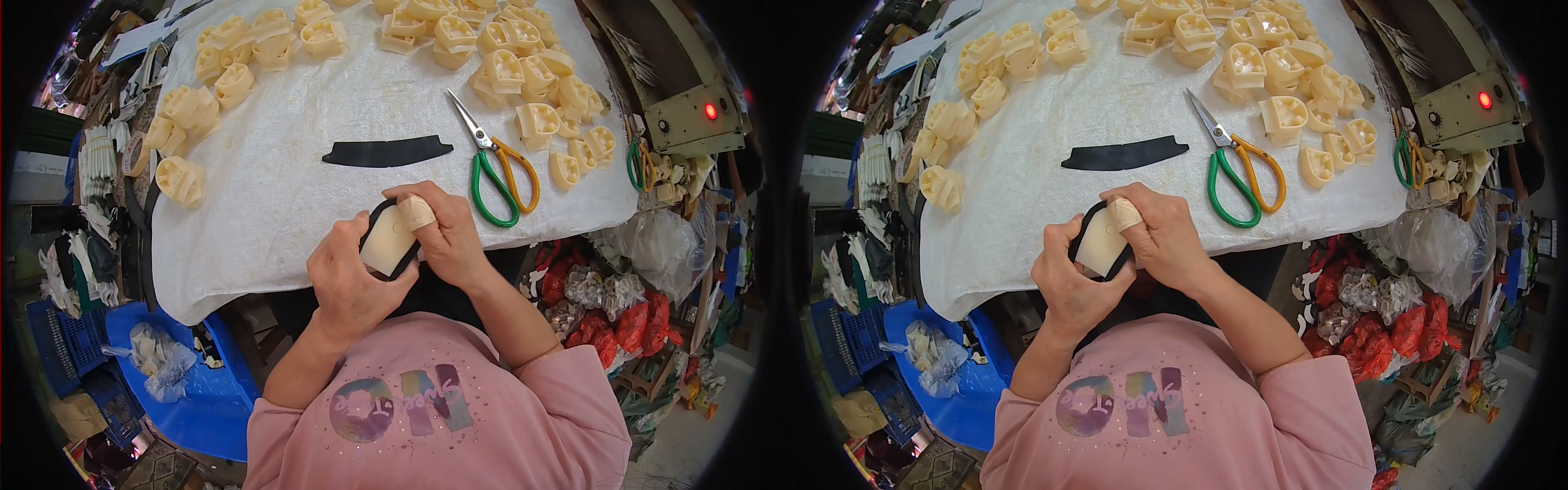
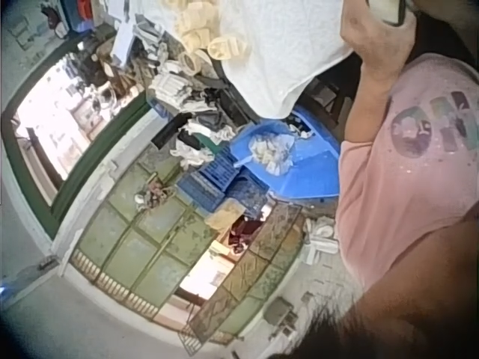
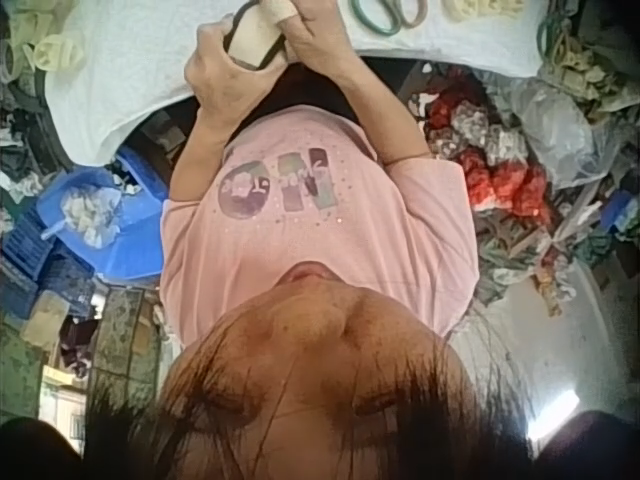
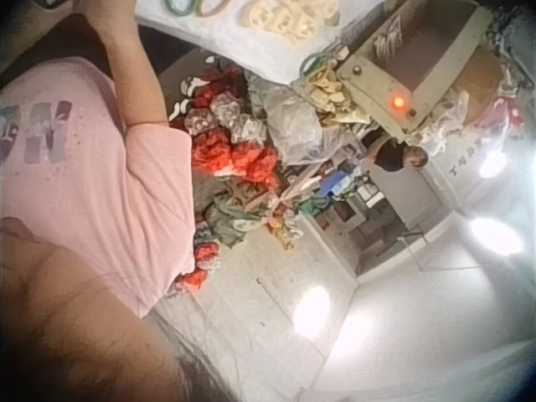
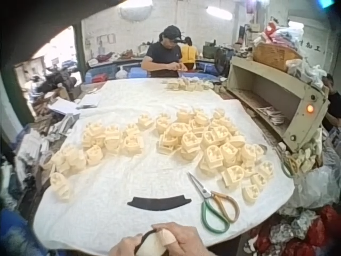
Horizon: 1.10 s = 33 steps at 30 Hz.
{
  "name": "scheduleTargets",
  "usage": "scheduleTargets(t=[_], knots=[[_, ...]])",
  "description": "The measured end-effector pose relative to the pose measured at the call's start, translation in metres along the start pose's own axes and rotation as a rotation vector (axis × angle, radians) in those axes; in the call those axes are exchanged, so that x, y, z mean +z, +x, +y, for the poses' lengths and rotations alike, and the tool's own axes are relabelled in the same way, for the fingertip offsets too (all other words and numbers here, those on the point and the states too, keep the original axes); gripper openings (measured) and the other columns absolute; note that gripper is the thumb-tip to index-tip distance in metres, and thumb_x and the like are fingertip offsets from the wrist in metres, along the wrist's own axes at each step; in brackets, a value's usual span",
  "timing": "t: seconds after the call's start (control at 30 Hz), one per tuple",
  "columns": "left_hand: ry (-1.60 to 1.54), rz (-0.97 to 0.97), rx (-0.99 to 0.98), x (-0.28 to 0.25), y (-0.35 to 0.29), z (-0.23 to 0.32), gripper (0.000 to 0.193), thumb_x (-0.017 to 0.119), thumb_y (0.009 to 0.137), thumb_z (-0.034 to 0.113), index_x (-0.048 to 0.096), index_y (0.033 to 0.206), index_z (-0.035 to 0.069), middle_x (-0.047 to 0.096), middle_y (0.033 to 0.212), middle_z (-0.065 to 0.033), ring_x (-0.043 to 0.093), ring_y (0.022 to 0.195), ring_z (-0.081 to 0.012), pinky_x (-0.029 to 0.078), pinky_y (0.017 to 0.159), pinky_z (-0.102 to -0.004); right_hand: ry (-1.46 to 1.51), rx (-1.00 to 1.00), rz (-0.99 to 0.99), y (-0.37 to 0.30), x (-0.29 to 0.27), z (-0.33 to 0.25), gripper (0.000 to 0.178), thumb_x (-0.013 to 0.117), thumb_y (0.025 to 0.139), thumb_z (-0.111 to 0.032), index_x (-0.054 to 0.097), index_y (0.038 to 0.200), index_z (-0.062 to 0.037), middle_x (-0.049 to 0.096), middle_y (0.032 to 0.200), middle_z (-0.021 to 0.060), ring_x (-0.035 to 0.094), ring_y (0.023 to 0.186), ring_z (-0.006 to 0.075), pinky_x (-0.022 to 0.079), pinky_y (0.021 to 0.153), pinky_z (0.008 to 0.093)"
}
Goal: Manually assembling and trimming shoe heel or internal components by inserting and cutting materials.
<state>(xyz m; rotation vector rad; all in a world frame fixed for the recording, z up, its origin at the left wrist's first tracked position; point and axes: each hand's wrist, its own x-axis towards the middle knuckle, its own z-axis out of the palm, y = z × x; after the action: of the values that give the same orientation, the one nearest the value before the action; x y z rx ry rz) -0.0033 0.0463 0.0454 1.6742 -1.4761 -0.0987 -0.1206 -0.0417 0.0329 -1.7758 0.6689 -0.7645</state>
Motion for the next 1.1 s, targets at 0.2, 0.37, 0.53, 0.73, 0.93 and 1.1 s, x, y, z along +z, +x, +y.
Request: scheduleTargets(t=[0.2,0.37,0.53,0.73,0.93,1.1], knots=[[-0.002,0.116,-0.001,0.005,0.001,-0.006,0.057,0.083,0.053,0.012,0.050,0.098,-0.002,0.060,0.079,-0.0124,0.064,0.067,-0.0270,0.052,0.059,-0.0313,0.490,0.260,0.049,-0.010,0.008,0.001,0.030,0.043,0.095,-0.017,0.054,0.118,-0.0025,0.060,0.102,0.0098,0.057,0.089,0.0166,0.046,0.077,0.0283],[0.108,0.128,0.175,0.006,0.003,-0.009,0.062,0.081,0.054,0.008,0.056,0.110,-0.004,0.058,0.078,-0.0127,0.059,0.062,-0.0241,0.047,0.052,-0.0310,0.304,0.181,0.104,-0.015,0.020,-0.009,0.036,0.043,0.095,-0.016,0.047,0.127,-0.0029,0.054,0.116,0.0124,0.053,0.101,0.0182,0.042,0.088,0.0285],[0.184,0.084,0.199,-0.003,-0.003,-0.014,0.062,0.081,0.053,0.008,0.061,0.111,0.000,0.056,0.076,-0.0104,0.048,0.055,-0.0215,0.042,0.049,-0.0310,0.388,0.115,0.064,-0.016,0.024,-0.009,0.046,0.051,0.090,-0.015,0.040,0.133,-0.0033,0.045,0.127,0.0130,0.047,0.113,0.0215,0.036,0.096,0.0302],[0.005,0.081,0.026,0.000,0.001,-0.008,0.069,0.080,0.056,0.010,0.054,0.119,0.003,0.055,0.088,-0.0097,0.051,0.073,-0.0220,0.042,0.063,-0.0309,0.232,0.065,0.062,-0.008,0.014,-0.003,0.050,0.058,0.085,-0.013,0.042,0.131,-0.0032,0.052,0.111,0.0129,0.055,0.093,0.0209,0.045,0.078,0.0310],[-0.166,-0.178,-0.126,-0.015,0.009,-0.015,0.068,0.076,0.064,0.009,0.044,0.123,-0.002,0.054,0.104,-0.0106,0.053,0.089,-0.0228,0.044,0.081,-0.0318,-0.188,-0.195,-0.054,0.002,0.003,-0.020,0.051,0.065,0.080,-0.014,0.047,0.126,-0.0041,0.053,0.086,0.0098,0.053,0.073,0.0251,0.044,0.063,0.0323],[-1.682,-0.153,-0.686,-0.023,-0.002,-0.038,0.064,0.070,0.077,0.013,0.037,0.130,0.000,0.051,0.121,-0.0194,0.053,0.111,-0.0291,0.043,0.095,-0.0364,0.088,-0.212,-0.002,-0.001,-0.012,-0.003,0.037,0.063,0.081,-0.008,0.055,0.116,-0.0047,0.053,0.084,0.0072,0.048,0.072,0.0178,0.042,0.066,0.0286]])
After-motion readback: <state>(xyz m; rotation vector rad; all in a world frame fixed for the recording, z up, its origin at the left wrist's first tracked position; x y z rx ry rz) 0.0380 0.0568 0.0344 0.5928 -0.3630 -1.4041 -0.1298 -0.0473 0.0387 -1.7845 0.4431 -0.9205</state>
